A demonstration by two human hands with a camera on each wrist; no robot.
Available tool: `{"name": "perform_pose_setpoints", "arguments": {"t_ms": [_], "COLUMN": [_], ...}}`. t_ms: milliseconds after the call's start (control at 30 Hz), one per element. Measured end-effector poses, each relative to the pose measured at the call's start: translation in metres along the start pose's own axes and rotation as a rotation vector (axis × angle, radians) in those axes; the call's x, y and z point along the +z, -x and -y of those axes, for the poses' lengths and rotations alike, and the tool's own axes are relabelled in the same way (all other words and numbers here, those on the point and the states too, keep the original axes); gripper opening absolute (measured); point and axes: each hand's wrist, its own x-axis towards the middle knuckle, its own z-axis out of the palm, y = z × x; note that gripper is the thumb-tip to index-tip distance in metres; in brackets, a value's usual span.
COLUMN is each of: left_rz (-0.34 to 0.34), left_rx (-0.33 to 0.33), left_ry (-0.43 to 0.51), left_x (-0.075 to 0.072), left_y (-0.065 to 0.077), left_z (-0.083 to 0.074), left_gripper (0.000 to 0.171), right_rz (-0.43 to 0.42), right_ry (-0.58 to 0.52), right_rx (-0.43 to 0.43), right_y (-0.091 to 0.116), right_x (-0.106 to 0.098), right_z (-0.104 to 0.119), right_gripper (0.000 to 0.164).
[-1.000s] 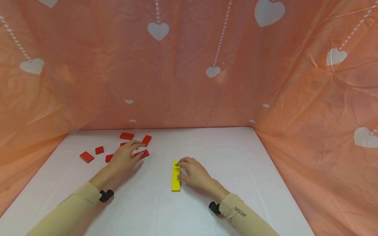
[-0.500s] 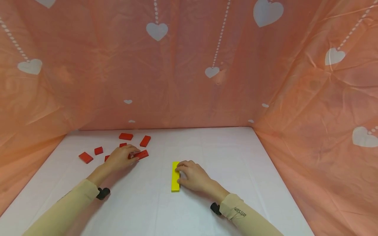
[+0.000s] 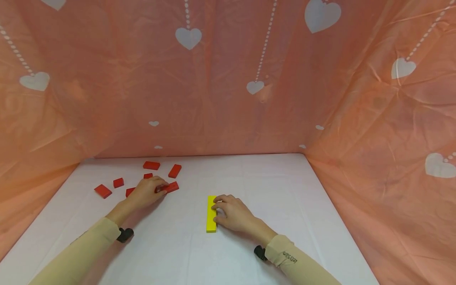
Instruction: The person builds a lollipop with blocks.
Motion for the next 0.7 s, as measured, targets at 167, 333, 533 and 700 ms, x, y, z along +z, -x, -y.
{"name": "perform_pose_setpoints", "arguments": {"t_ms": [167, 333, 533, 700], "left_rz": [-0.035, -0.068, -0.062, -0.042], "left_rx": [0.039, 0.074, 0.084, 0.117], "left_ry": [-0.007, 0.005, 0.071, 0.072], "left_x": [0.003, 0.003, 0.009, 0.019], "left_y": [-0.002, -0.006, -0.017, -0.028], "left_z": [-0.002, -0.014, -0.034, -0.05], "left_gripper": [0.03, 0.029, 0.028, 0.028], "right_rz": [0.003, -0.002, 0.005, 0.015], "right_ry": [0.001, 0.0, 0.0, -0.002], "right_rx": [0.001, 0.007, 0.015, 0.021], "right_y": [-0.001, 0.0, 0.001, 0.0], "right_x": [0.0, 0.0, 0.0, -0.001], "right_z": [0.0, 0.001, 0.001, 0.002], "right_gripper": [0.031, 0.031, 0.032, 0.032]}}
